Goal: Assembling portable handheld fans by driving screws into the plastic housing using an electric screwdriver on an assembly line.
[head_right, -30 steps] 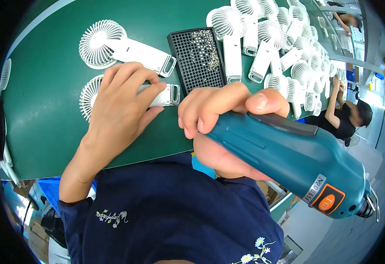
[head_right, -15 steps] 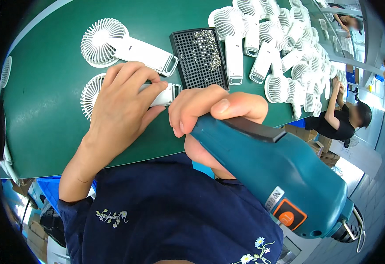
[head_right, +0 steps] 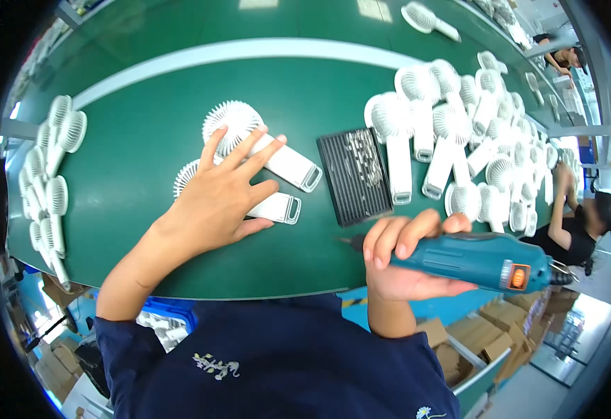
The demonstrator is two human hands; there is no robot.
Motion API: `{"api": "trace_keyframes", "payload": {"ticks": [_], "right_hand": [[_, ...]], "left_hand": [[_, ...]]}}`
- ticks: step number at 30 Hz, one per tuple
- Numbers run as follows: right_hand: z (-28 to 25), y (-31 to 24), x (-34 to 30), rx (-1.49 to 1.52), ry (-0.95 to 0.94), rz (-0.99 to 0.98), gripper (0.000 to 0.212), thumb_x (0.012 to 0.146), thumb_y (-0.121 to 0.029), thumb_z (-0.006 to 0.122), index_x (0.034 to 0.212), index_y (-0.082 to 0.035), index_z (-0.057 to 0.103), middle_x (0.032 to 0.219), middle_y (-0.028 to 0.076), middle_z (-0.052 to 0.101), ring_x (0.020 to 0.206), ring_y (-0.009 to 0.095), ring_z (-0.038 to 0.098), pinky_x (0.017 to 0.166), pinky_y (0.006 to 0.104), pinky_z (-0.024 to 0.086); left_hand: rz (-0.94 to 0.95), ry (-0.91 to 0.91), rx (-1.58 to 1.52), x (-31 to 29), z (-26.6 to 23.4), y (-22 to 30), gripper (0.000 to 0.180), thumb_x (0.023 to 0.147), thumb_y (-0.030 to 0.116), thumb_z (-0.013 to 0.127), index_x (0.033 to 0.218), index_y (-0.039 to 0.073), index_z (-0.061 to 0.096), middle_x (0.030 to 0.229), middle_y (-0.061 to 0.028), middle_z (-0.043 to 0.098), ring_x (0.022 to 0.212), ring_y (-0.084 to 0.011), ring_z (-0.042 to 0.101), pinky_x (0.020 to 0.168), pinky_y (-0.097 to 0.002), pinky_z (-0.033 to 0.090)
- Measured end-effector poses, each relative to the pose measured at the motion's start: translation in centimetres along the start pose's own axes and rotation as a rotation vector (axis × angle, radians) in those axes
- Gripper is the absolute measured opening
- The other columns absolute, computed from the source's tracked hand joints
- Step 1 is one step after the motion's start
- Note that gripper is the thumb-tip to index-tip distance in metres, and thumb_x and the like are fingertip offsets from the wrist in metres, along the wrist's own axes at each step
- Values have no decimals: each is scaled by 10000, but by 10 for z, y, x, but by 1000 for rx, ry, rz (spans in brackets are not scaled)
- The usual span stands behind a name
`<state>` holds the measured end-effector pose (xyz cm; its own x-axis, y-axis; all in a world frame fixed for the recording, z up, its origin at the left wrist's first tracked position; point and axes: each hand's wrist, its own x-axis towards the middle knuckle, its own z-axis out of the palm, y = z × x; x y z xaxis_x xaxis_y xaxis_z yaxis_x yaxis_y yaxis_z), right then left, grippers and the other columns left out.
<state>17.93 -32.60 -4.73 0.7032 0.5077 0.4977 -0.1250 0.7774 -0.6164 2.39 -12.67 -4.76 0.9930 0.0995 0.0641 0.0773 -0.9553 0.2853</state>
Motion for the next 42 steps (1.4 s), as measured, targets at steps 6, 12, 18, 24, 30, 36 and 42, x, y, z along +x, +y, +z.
{"api": "trace_keyframes", "payload": {"ticks": [6, 12, 18, 24, 30, 36, 42], "right_hand": [[-18, -2, -31, 25, 137, 27, 731, 895, -746, 377, 1208, -85, 377, 699, 88, 480, 404, 202, 471, 363, 340, 415], [-8, -2, -28, -23, 202, 38, 660, 937, -708, 314, 1159, -92, 392, 645, 58, 418, 344, 164, 386, 302, 306, 345], [-11, -1, -51, -93, 178, 33, 654, 955, -664, 351, 1235, -74, 392, 707, 69, 453, 355, 137, 386, 311, 270, 360], [-17, 11, -51, 75, 222, 219, 638, 975, -639, 321, 1238, -59, 369, 691, 72, 447, 365, 141, 404, 306, 273, 385], [-30, 26, -59, 216, 174, 343, 588, 1010, -588, 271, 1244, -56, 361, 697, 87, 458, 367, 150, 417, 304, 282, 396], [-25, 36, -67, 204, 272, 428, 574, 1009, -593, 263, 1215, -68, 373, 691, 68, 468, 356, 135, 399, 292, 270, 376], [-10, 39, -63, 102, 387, 437, 559, 1005, -605, 262, 1183, -94, 405, 651, 36, 444, 346, 103, 352, 274, 244, 321]], "left_hand": [[139, -33, 234, 45, -19, -86, 403, 835, 419, 678, 1049, 79, 661, 1480, -71, 428, 1348, -254, 420, 1142, -561, 221], [-19, 50, 386, 199, -33, -207, 408, 900, 436, 600, 1092, 93, 711, 1517, -87, 382, 1435, -265, 281, 1144, -585, 204], [-218, 39, 449, 212, -23, -230, 494, 900, 442, 606, 1300, 154, 585, 1536, -140, 323, 1445, -299, 262, 1102, -637, 254], [112, 469, 1, 68, -28, -148, 684, 843, 405, 693, 1408, 123, 430, 1421, -199, 409, 1362, -371, 349, 1090, -528, 308], [-744, 774, 437, -163, -45, -135, 549, 768, 214, 740, 1241, 22, 537, 1236, -202, 541, 1148, -380, 507, 964, -466, 413], [-1413, 459, 591, -289, -11, -148, 711, 805, 274, 721, 1372, -16, 406, 1188, -211, 549, 1095, -376, 529, 925, -502, 421], [-869, 654, 165, -284, -4, -145, 536, 777, 202, 699, 1239, -13, 534, 1104, -199, 583, 1061, -370, 548, 923, -442, 438]]}}
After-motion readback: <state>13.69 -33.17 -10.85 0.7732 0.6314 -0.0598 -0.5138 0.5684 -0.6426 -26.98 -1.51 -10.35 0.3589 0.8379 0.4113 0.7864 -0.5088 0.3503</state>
